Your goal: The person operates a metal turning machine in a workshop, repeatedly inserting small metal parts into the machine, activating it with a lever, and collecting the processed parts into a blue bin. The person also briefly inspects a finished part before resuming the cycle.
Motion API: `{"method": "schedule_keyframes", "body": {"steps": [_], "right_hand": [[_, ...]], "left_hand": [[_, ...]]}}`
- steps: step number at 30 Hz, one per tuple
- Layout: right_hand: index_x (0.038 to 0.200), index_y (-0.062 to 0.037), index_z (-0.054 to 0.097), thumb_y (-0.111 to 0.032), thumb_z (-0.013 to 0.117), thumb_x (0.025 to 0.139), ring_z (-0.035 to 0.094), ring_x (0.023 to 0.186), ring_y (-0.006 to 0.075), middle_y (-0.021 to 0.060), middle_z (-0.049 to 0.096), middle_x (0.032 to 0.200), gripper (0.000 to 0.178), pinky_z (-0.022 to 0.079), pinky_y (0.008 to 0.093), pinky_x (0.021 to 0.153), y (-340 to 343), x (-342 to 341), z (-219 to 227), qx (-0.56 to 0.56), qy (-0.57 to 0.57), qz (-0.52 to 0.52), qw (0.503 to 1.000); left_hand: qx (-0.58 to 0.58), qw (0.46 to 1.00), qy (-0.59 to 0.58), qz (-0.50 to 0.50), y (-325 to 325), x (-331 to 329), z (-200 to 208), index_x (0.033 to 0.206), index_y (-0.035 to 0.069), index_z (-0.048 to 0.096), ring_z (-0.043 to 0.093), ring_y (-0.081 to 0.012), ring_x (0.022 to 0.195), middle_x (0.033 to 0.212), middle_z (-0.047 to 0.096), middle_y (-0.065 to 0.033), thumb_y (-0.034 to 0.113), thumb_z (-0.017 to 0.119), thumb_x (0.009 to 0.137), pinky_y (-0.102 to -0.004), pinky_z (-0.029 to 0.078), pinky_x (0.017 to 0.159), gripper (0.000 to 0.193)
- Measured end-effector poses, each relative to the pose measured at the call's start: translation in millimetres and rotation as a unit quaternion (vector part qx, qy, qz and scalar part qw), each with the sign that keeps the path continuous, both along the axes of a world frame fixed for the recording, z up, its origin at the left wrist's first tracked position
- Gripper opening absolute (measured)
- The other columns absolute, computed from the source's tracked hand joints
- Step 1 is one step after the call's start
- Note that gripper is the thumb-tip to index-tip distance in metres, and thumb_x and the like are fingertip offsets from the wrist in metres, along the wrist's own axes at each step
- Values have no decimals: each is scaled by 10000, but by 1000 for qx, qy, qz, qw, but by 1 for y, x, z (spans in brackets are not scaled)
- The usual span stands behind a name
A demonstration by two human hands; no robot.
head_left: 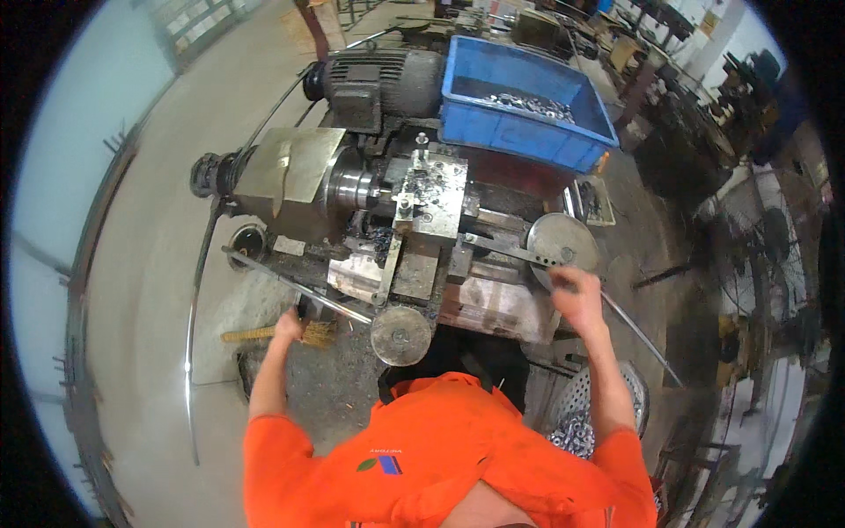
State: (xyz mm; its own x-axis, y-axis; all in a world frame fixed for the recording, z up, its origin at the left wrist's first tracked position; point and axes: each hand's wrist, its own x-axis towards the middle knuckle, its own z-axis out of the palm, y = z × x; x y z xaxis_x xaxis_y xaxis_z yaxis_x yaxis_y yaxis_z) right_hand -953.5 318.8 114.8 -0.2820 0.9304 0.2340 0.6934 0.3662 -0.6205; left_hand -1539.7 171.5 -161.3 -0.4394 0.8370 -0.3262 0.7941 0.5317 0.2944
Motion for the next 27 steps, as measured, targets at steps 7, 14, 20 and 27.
{"method": "schedule_keyframes", "body": {"steps": [7,14,20,27], "right_hand": [[853,-54,648,-167,582,545,558,791,305,114,617,802,335,451,364,748,79,-184,46,175,16,216,960],[748,-18,663,-259,587,558,568,833,322,180,622,834,316,448,381,774,96,-292,27,47,-254,174,950],[694,-12,659,-229,589,503,557,828,324,163,622,818,298,464,377,748,96,-293,19,62,-224,188,954],[746,-31,663,-225,629,531,574,846,316,165,634,828,292,470,369,757,102,-290,20,41,-252,222,941]], "left_hand": [[262,958,91,78,-13,-38,229,1032,45,592,597,-230,661,781,625,-154,200,547,803,-336,458,616,280],[120,922,329,165,-126,-80,207,901,46,580,598,-344,737,782,616,-160,380,608,745,-424,467,652,370],[6,923,201,328,-108,-182,198,892,24,586,612,-319,765,812,629,-155,425,610,718,-418,478,685,438],[82,912,235,325,-82,-98,229,810,13,653,617,-339,737,781,633,-179,368,633,690,-417,475,671,375]]}}
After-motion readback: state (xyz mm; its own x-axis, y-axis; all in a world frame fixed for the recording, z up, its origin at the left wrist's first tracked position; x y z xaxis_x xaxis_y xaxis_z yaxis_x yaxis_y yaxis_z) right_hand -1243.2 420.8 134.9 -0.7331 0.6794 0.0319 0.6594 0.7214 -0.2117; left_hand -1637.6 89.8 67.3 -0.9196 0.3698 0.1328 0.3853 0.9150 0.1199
